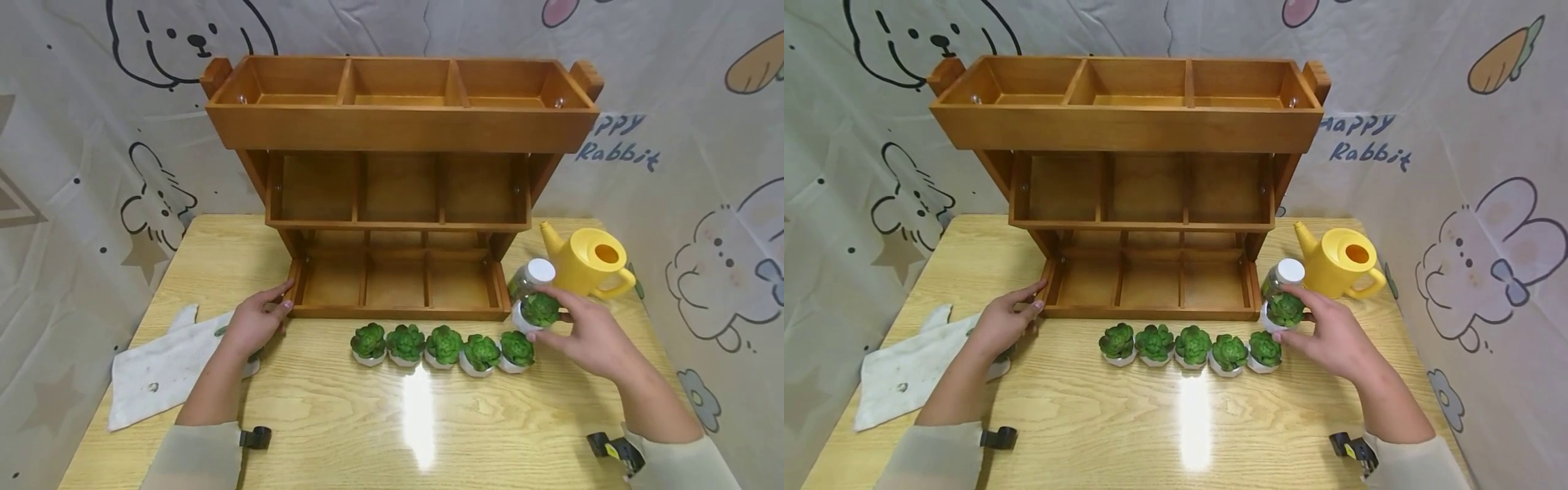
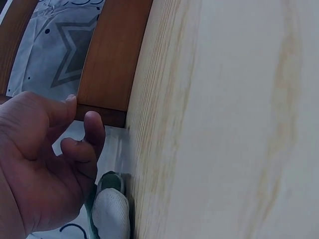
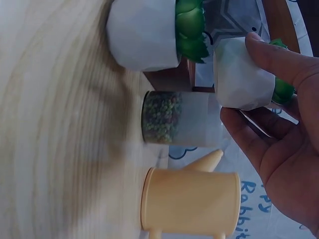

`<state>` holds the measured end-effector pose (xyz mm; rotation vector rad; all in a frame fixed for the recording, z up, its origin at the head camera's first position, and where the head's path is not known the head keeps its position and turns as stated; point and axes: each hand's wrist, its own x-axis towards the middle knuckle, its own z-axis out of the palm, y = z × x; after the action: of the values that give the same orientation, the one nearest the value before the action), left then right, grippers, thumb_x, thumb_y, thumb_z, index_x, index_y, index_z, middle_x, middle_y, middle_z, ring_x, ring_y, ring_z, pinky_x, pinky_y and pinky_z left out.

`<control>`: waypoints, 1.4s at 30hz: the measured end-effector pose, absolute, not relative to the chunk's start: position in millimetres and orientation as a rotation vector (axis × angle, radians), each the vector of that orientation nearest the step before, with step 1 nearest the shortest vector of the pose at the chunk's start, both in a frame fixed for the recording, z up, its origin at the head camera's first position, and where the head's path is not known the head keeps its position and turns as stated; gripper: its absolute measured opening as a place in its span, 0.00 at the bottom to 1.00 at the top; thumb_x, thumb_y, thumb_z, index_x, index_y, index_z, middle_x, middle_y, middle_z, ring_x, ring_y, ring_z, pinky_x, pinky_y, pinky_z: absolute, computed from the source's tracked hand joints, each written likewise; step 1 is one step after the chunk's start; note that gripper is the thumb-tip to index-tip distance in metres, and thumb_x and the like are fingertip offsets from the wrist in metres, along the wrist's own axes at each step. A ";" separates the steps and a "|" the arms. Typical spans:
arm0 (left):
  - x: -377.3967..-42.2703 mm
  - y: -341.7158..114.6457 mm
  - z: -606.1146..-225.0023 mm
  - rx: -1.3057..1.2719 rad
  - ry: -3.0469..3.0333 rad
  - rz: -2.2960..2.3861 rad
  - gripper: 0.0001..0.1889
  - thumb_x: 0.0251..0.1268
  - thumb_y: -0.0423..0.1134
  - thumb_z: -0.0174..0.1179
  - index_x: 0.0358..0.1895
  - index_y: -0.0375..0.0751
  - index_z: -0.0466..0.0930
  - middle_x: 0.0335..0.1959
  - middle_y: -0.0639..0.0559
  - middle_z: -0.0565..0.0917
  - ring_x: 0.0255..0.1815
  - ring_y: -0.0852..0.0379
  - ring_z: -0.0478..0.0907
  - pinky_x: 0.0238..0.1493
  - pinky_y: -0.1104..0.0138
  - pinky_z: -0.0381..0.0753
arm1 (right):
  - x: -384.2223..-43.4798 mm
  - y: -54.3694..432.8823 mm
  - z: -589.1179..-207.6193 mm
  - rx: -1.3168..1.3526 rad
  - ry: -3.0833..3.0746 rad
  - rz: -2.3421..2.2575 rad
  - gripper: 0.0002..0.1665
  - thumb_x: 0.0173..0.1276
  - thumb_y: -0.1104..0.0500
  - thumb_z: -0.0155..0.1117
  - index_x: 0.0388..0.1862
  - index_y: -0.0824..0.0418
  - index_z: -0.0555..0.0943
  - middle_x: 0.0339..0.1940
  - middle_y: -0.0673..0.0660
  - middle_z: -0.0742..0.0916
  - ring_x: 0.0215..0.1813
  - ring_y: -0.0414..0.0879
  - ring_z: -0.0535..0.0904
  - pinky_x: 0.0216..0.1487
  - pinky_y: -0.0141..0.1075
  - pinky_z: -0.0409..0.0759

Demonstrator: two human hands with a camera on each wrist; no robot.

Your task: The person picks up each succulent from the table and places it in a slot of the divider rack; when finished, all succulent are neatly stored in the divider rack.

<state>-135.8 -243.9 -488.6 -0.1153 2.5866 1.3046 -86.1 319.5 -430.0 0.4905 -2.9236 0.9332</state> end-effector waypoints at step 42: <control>-138.0 -245.8 -490.3 -0.146 2.534 1.362 0.28 0.81 0.44 0.58 0.80 0.58 0.67 0.62 0.39 0.71 0.31 0.46 0.84 0.21 0.64 0.73 | -137.1 225.0 -376.8 0.871 -2.893 1.006 0.48 0.59 0.44 0.83 0.76 0.52 0.73 0.54 0.48 0.86 0.43 0.42 0.81 0.46 0.46 0.81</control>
<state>-138.0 -245.8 -490.3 -0.1464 2.5339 1.3625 -137.1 225.0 -376.8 0.8715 -2.8932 1.0056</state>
